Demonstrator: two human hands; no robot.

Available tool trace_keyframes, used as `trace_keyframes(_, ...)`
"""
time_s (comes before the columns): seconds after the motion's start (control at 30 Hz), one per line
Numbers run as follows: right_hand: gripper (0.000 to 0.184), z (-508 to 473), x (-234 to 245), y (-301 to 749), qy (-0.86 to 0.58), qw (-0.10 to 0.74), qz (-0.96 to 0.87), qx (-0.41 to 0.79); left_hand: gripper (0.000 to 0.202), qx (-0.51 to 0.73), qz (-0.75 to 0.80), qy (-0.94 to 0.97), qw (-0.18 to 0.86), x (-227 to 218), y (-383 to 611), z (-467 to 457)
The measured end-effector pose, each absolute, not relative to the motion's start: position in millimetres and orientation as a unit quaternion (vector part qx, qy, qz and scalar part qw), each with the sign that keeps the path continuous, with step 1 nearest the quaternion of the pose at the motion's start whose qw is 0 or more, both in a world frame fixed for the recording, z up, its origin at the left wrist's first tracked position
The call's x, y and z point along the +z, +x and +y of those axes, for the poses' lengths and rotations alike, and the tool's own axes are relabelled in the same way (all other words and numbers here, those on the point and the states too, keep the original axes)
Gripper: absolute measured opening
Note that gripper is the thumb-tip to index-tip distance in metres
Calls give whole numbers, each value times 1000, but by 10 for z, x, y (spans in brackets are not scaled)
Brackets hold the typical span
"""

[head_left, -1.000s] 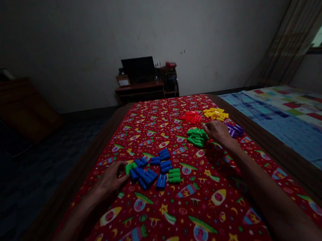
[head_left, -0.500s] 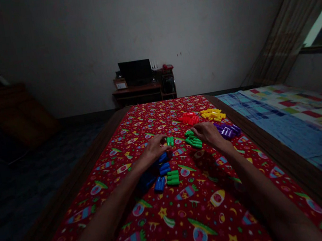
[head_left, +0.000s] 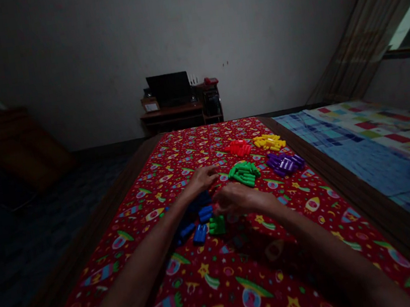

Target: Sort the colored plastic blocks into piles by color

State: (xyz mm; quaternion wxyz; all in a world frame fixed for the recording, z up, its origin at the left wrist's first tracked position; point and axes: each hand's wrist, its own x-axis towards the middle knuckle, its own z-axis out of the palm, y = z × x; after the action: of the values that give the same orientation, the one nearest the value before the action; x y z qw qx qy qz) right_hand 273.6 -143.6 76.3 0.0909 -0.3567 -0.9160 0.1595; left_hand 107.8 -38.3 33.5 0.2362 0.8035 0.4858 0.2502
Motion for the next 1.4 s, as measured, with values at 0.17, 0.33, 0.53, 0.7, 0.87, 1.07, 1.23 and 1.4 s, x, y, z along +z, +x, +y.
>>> trace_keyframes(0.17, 17, -1878, 489, 2445, -310, 76, -947, 40, 41, 256, 533, 787, 177, 397, 422, -613)
trace_keyframes(0.33, 17, -1791, 422, 2584, -316, 118, -941, 39, 55, 245, 538, 790, 160, 244, 15, -995)
trace_keyframes(0.53, 30, -1296, 367, 2862, -470, 156, -868, -21, 67, 285, 569, 751, 178, 14, -95, -1276)
trace_keyframes(0.7, 35, -1120, 243, 3053, -528, 117, -841, -28, 74, 319, 559, 727, 239, 16, -8, -1315)
trace_keyframes(0.87, 39, -1233, 289, 2982, -482, 171, -859, -10, 74, 281, 533, 764, 232, 78, 0, -1336)
trace_keyframes(1.07, 58, -1329, 154, 2569, -312, 189, -930, 44, 86, 91, 521, 835, 148, 50, -65, -1507)
trace_keyframes(1.23, 51, -1167, 23, 2424, -294, 162, -938, 86, 95, 92, 520, 845, 86, -111, 187, -1646)
trace_keyframes(1.4, 30, -1084, 13, 2563, -318, 208, -918, 111, 53, 174, 528, 829, 49, -83, 339, -1521)
